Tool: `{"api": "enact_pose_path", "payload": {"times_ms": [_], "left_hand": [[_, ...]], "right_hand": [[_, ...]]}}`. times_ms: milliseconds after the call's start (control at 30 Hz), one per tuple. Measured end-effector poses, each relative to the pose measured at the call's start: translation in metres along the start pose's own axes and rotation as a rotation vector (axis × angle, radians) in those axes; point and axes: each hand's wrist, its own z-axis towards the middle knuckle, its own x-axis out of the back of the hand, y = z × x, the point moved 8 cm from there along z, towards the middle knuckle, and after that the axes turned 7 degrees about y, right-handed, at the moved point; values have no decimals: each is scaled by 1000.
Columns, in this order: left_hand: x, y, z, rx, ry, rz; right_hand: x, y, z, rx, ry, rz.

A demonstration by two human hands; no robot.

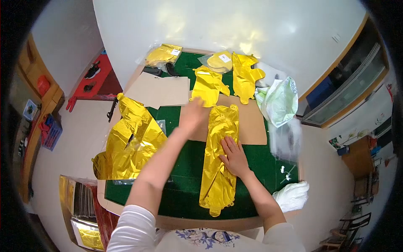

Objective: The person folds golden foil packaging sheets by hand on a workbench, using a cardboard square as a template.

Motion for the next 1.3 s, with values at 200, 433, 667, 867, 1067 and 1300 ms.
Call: {"api": "enact_pose_path", "payload": {"times_ms": [200,433,667,867,1067,1300], "left_hand": [[39,-114,25,67,-155,460],[53,-172,26,69,-446,462],[50,-170,13,35,-282,515],[68,-159,10,174,-67,602],[90,-138,-12,279,-106,670],[115,-161,9,341,55,524]], "right_hand": [[2,0,0,6,26,19],[3,-1,0,3,30,18],[3,0,-1,14,66,22],[5,-1,-2,18,68,28],[-1,3,-2,-3,19,16],[0,2,-3,9,51,17]]}}
